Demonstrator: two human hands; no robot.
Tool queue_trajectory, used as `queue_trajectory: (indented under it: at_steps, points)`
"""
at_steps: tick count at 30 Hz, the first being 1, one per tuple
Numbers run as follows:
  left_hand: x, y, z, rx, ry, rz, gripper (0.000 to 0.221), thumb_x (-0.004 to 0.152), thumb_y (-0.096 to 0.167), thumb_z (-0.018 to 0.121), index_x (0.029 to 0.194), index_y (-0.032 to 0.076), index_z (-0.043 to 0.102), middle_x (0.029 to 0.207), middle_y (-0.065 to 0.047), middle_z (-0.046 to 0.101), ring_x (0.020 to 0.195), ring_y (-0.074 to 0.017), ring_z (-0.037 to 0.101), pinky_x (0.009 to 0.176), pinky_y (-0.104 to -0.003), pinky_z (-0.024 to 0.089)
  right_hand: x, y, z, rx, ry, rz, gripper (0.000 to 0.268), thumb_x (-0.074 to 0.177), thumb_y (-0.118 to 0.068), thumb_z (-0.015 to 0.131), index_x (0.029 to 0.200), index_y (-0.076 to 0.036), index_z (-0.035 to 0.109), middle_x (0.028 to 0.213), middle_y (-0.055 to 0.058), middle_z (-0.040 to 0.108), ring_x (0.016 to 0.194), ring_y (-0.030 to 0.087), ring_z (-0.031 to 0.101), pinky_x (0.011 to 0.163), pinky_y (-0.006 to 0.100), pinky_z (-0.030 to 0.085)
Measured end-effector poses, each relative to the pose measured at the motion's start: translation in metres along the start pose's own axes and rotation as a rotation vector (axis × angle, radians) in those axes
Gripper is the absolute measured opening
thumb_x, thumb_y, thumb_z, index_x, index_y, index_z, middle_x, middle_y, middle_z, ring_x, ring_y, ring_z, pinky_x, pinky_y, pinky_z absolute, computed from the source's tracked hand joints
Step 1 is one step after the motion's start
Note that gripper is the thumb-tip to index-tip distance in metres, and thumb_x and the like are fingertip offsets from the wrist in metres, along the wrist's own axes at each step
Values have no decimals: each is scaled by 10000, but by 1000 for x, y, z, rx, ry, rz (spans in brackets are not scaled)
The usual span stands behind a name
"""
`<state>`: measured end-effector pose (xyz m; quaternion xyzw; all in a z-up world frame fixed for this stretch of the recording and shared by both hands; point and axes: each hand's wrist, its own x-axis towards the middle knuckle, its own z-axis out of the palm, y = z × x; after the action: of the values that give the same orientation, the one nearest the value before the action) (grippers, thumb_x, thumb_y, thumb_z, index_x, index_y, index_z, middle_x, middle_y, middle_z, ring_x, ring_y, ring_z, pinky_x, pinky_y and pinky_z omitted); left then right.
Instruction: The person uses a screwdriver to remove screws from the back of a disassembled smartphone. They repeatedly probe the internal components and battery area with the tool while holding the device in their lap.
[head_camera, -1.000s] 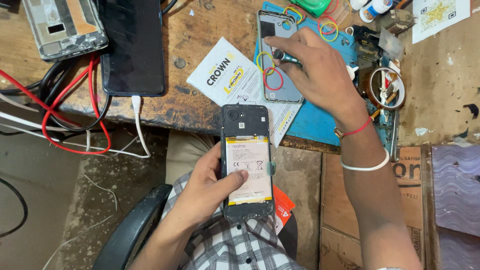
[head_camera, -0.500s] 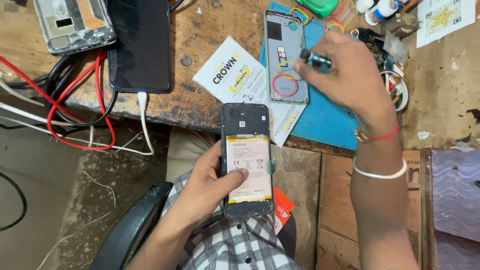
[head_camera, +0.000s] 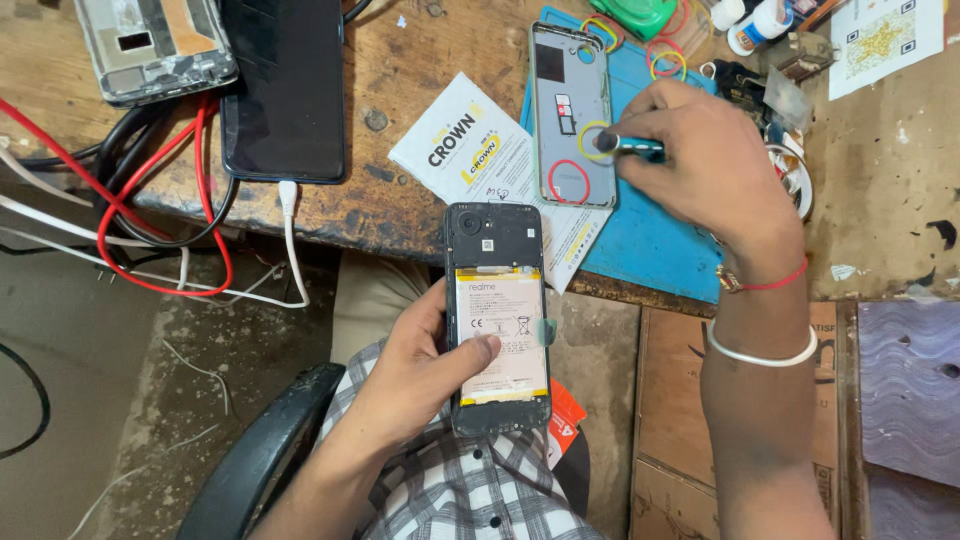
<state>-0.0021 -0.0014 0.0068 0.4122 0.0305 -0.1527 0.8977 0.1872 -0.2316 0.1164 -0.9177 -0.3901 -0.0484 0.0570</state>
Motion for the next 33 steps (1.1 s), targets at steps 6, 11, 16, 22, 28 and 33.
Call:
queue_trajectory:
  at_steps: [6, 11, 16, 22, 28, 33]
  points:
    - [1, -1, -1, 0, 2, 9, 471, 903, -23, 629, 1366, -35, 546, 1172, -100, 702, 1028, -129, 680, 913, -309, 574, -1, 5, -11, 156, 11, 388, 241, 896, -165, 744, 1128, -116, 790, 938, 130, 719, 805, 261, 696, 755, 370, 521]
    - [1, -3, 1, 23, 0, 1, 466, 901, -18, 633, 1360, -31, 551, 1168, -94, 705, 1021, -127, 681, 910, -305, 573, 12, 29, 16, 71, 253, 1, 152, 978, -173, 803, 1060, -48, 777, 1031, 127, 724, 964, 289, 703, 893, 399, 543]
    - [-1, -3, 0, 35, 11, 10, 474, 899, -15, 641, 1364, -19, 550, 1168, -92, 703, 1021, -121, 676, 912, -303, 571, 22, 27, 28, -32, 134, 52, 174, 941, -240, 837, 1045, -104, 808, 985, 120, 694, 904, 327, 674, 759, 434, 523]
    - [0, -4, -2, 37, -5, 24, 458, 904, -13, 640, 1353, -26, 552, 1171, -91, 701, 1033, -126, 683, 917, -306, 578, 25, 15, 39, -197, 119, 41, 206, 856, -175, 803, 1060, -149, 822, 992, 80, 687, 908, 310, 673, 733, 447, 531]
    - [1, -2, 1, 24, -19, 26, 486, 908, -6, 635, 1383, -16, 533, 1176, -77, 699, 1026, -114, 673, 911, -298, 571, 26, 7, 40, -226, 161, 33, 181, 898, -192, 772, 1051, -96, 756, 1026, 104, 669, 895, 331, 667, 717, 456, 522]
    - [-1, 1, 5, 19, -76, 77, 487, 940, -5, 633, 1411, -34, 516, 1184, -69, 691, 1049, -106, 660, 938, -284, 560, -3, 1, 19, 4, 321, -6, 118, 1146, -104, 576, 1115, 9, 564, 1058, 133, 575, 948, 316, 594, 842, 403, 496]
